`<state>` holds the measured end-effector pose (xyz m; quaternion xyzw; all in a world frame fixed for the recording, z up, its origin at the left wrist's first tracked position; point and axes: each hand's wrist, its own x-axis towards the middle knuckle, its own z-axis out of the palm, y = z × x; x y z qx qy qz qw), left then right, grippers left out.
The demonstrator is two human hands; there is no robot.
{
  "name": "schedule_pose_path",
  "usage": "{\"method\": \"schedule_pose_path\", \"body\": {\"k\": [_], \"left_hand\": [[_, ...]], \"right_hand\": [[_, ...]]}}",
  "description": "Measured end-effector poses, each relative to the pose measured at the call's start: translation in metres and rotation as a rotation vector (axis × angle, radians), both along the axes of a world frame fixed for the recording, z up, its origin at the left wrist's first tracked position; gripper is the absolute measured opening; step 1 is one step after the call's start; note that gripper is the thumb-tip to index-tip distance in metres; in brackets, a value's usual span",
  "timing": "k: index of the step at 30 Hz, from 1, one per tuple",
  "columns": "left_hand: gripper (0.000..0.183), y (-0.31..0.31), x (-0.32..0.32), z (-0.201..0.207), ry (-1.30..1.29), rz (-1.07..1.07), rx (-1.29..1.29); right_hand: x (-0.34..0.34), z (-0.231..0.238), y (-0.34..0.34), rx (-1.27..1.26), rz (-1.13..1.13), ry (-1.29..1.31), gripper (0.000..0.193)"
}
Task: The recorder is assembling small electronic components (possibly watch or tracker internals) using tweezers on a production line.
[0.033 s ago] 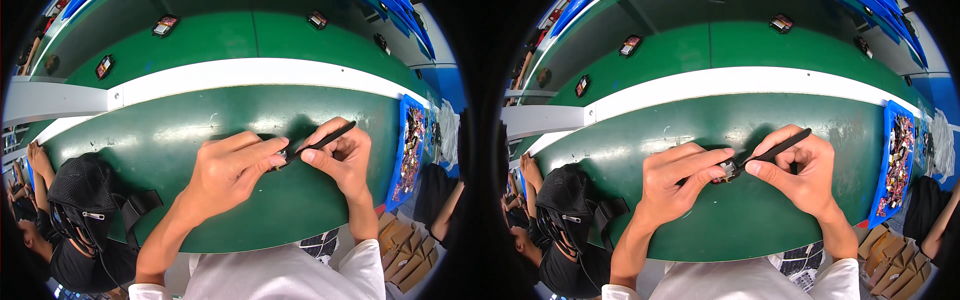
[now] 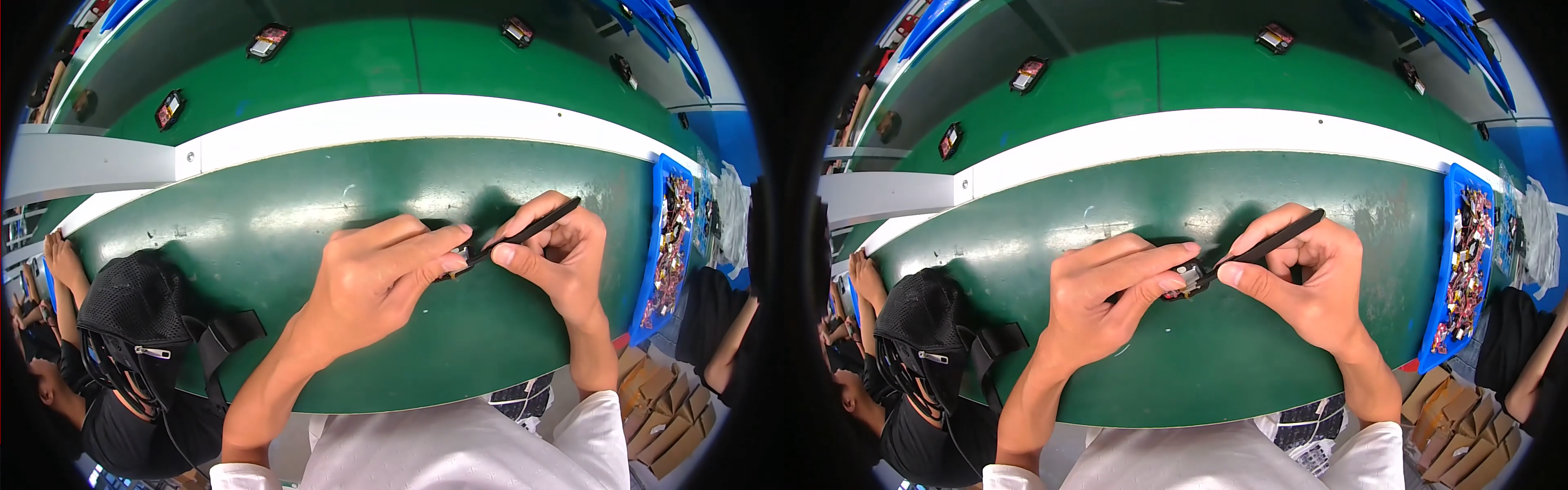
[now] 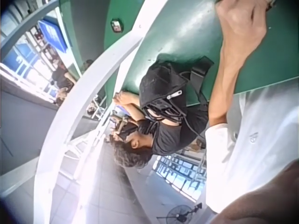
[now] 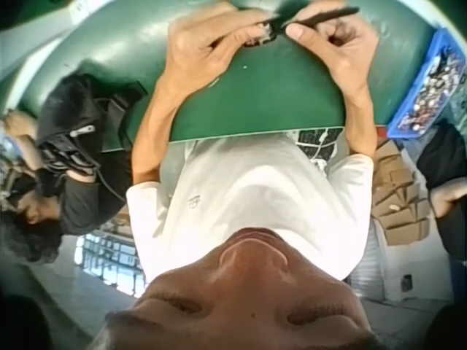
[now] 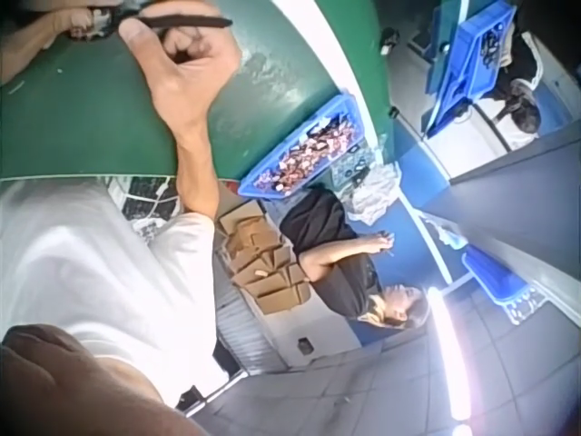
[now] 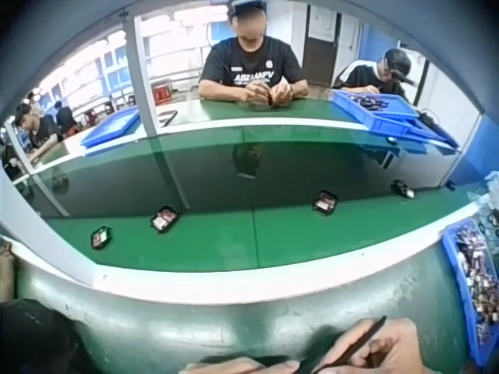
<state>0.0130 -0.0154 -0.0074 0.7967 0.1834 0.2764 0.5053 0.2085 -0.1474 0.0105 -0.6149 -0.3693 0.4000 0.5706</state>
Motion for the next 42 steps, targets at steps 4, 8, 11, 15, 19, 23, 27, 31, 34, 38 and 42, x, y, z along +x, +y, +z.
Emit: {"method": "schedule_pose_path", "body": {"k": [4, 8, 11, 15, 19, 23, 27, 31, 34, 38, 42], "left_hand": [[0.027, -0.001, -0.001, -0.002, -0.012, 0.028, 0.008], [0.027, 0.000, 0.001, 0.000, 0.003, 0.016, 0.032], [0.026, -0.002, 0.002, -0.002, -0.026, 0.019, 0.014], [0.023, 0.000, 0.001, 0.001, 0.014, 0.021, 0.039], [0.016, 0.000, 0.000, -0.003, 0.032, 0.030, -0.007], [0.010, 0.003, 0.001, 0.003, 0.052, 0.002, -0.062], [0.008, 0.003, 0.001, 0.001, 0.028, -0.001, -0.075], [0.007, 0.002, 0.001, 0.001, 0.018, -0.007, -0.063], [0.007, 0.001, 0.000, 0.000, 0.024, -0.023, 0.021], [0.007, 0.001, 0.000, 0.001, 0.013, 0.006, -0.058], [0.006, 0.001, 0.000, 0.003, 0.016, 0.024, -0.061]], "right_hand": [[0.002, 0.001, 0.001, -0.080, 0.042, -0.020, 0.017], [0.003, 0.002, 0.000, -0.095, 0.052, -0.035, 0.017], [0.002, 0.002, 0.000, -0.093, 0.037, -0.014, 0.017], [0.003, 0.003, 0.000, -0.082, 0.054, 0.017, 0.016], [0.003, -0.003, -0.002, -0.005, 0.084, 0.073, 0.017], [-0.001, -0.006, 0.000, 0.099, 0.095, 0.160, 0.017], [-0.001, -0.009, 0.000, 0.126, 0.130, 0.160, 0.017], [0.000, -0.013, -0.001, 0.160, 0.160, 0.100, 0.017], [-0.002, -0.009, 0.000, 0.155, 0.119, 0.115, 0.018], [-0.002, -0.007, -0.002, 0.142, 0.029, 0.113, 0.021], [0.000, -0.005, 0.000, 0.176, 0.022, 0.104, 0.021]]}}
